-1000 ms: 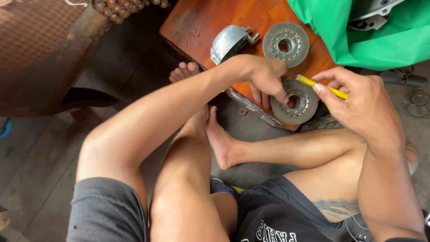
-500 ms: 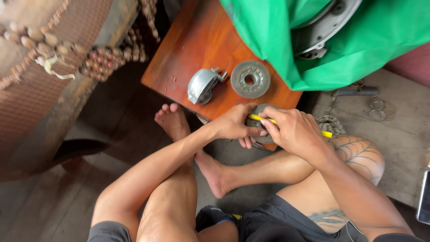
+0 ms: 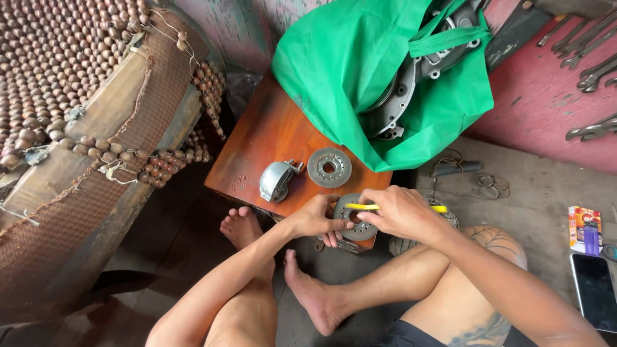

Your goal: A person sits on the floor and uses a small tool to mark or clean motorcycle clutch plates before inspecting a larger mechanical assembly.

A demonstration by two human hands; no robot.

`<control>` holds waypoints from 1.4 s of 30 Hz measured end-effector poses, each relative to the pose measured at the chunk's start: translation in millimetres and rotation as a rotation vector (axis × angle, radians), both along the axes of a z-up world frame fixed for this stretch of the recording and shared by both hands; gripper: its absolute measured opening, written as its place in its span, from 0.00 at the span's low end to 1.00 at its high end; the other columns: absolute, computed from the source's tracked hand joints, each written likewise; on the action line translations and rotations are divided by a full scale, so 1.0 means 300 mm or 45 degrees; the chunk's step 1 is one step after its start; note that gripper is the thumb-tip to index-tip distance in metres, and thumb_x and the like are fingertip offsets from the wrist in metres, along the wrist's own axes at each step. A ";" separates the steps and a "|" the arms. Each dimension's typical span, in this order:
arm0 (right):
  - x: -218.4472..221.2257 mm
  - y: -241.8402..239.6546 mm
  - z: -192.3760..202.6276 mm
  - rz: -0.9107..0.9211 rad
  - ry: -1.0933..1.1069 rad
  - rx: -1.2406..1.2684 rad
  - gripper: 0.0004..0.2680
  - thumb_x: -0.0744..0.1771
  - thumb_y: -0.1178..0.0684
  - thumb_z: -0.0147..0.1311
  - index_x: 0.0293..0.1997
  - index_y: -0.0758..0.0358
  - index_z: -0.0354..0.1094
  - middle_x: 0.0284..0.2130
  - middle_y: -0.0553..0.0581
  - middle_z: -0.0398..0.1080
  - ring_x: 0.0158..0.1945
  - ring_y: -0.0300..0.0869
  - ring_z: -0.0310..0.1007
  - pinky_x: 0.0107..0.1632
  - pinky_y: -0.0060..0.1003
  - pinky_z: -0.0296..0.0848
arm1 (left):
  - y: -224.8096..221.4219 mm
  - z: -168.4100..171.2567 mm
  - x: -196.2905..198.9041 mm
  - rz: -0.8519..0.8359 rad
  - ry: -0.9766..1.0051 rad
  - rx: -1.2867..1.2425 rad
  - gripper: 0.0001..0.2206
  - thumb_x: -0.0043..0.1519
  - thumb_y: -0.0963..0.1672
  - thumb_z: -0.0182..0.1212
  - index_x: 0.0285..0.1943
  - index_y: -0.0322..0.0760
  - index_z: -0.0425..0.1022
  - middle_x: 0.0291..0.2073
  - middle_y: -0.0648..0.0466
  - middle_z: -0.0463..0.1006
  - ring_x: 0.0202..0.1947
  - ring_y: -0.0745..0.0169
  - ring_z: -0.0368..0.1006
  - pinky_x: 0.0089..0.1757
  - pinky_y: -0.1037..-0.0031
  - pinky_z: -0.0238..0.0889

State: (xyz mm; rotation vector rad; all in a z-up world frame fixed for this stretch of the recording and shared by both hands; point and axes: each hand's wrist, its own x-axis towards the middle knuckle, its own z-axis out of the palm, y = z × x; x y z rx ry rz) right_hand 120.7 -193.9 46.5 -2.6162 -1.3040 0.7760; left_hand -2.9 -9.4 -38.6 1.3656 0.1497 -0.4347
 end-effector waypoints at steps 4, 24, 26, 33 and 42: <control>0.081 -0.132 0.036 -0.063 -0.023 -0.142 0.07 0.64 0.42 0.60 0.42 0.45 0.76 0.23 0.58 0.79 0.36 0.57 0.82 0.41 0.50 0.78 | 0.004 -0.016 -0.006 -0.014 -0.025 0.007 0.30 0.61 0.40 0.68 0.63 0.11 0.55 0.24 0.28 0.78 0.19 0.45 0.79 0.25 0.62 0.79; 0.406 -0.651 -0.583 -0.150 0.356 -0.152 0.15 0.63 0.50 0.64 0.56 0.42 0.69 0.42 0.44 0.75 0.43 0.31 0.70 0.48 0.28 0.71 | 0.020 0.054 -0.032 -0.088 0.005 0.177 0.16 0.62 0.44 0.66 0.50 0.25 0.70 0.24 0.38 0.80 0.19 0.54 0.79 0.23 0.72 0.76; 0.373 -0.735 -0.633 -0.275 0.397 -0.100 0.15 0.64 0.50 0.63 0.56 0.46 0.70 0.44 0.46 0.75 0.45 0.33 0.71 0.50 0.29 0.70 | 0.019 0.048 -0.030 -0.089 0.007 0.159 0.16 0.62 0.44 0.66 0.50 0.25 0.69 0.24 0.38 0.80 0.19 0.54 0.79 0.22 0.72 0.76; 0.404 -0.955 -0.576 -0.698 0.513 0.089 0.14 0.65 0.53 0.60 0.57 0.58 0.73 0.50 0.56 0.76 0.50 0.41 0.72 0.55 0.36 0.69 | 0.019 0.036 -0.031 -0.086 -0.034 0.179 0.16 0.62 0.44 0.66 0.50 0.26 0.70 0.23 0.39 0.81 0.19 0.55 0.79 0.22 0.73 0.76; 0.515 -0.791 -0.401 -0.991 0.443 0.263 0.13 0.69 0.50 0.56 0.54 0.66 0.78 0.41 0.62 0.72 0.40 0.46 0.64 0.46 0.39 0.60 | 0.022 0.032 -0.038 -0.060 -0.057 0.120 0.15 0.63 0.44 0.65 0.50 0.26 0.70 0.24 0.39 0.81 0.19 0.55 0.79 0.22 0.73 0.75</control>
